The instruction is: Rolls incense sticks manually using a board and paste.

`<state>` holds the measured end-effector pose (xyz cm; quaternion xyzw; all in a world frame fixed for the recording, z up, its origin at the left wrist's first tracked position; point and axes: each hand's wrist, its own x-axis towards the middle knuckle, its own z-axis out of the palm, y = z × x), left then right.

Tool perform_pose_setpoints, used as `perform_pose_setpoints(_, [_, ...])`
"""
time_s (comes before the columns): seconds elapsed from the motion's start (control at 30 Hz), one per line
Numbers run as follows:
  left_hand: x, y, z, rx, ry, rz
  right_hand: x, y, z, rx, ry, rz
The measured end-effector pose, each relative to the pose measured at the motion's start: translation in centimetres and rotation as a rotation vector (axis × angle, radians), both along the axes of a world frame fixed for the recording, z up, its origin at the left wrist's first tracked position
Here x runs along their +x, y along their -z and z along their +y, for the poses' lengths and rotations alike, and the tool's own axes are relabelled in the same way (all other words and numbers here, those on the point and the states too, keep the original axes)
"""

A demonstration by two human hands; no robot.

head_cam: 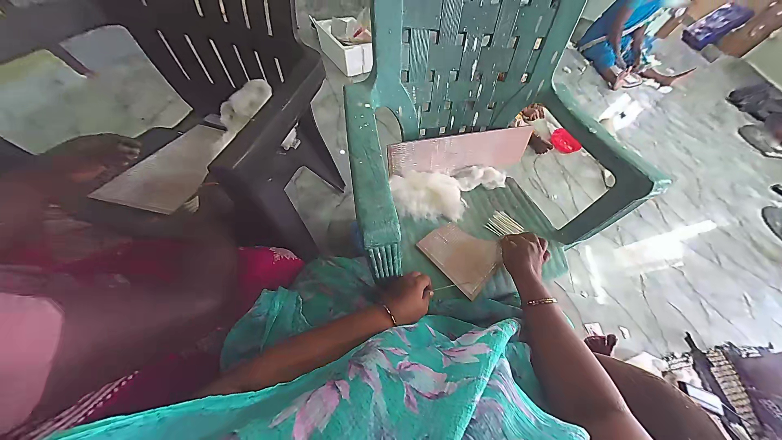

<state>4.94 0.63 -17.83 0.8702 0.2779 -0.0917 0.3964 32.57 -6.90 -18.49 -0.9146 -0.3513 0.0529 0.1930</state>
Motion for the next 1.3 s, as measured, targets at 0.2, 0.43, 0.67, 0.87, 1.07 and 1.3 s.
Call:
perform_pose_setpoints(0.2, [0.0, -0.1, 0.6, -0.018, 0.082, 0.015, -0.4, -0.7, 1.3, 0.108, -0.125, -0.085])
perform_pose_setpoints(0.43, [-0.3, 0.2, 1.0, -0.04, 0.132, -0.027, -2.6, -0.3, 8.4, 0.109, -0.591, -0.184])
perform_pose_setpoints(0.67, [-0.4, 0.2, 1.1, -0.094, 0.127, -0.031, -4.7, 0.1, 13.8, 0.039, -0.483, -0.259])
perform_pose_setpoints(0.87, [-0.5, 0.8, 1.1, -0.079, 0.135, -0.086, -4.1, -1.2, 12.2, 0.137, -0.358, -0.094])
perform_pose_setpoints(1.07, [-0.4, 0.2, 0.9, -0.082, 0.105, -0.04, -3.4, -3.4, 7.5, 0.65, -0.079, 0.611])
perform_pose_setpoints(1.3, [0.4, -0.7, -0.3, -0.243, -0.346, -0.438, -3.2, -5.6, 2.0, 0.963, -0.086, 1.086])
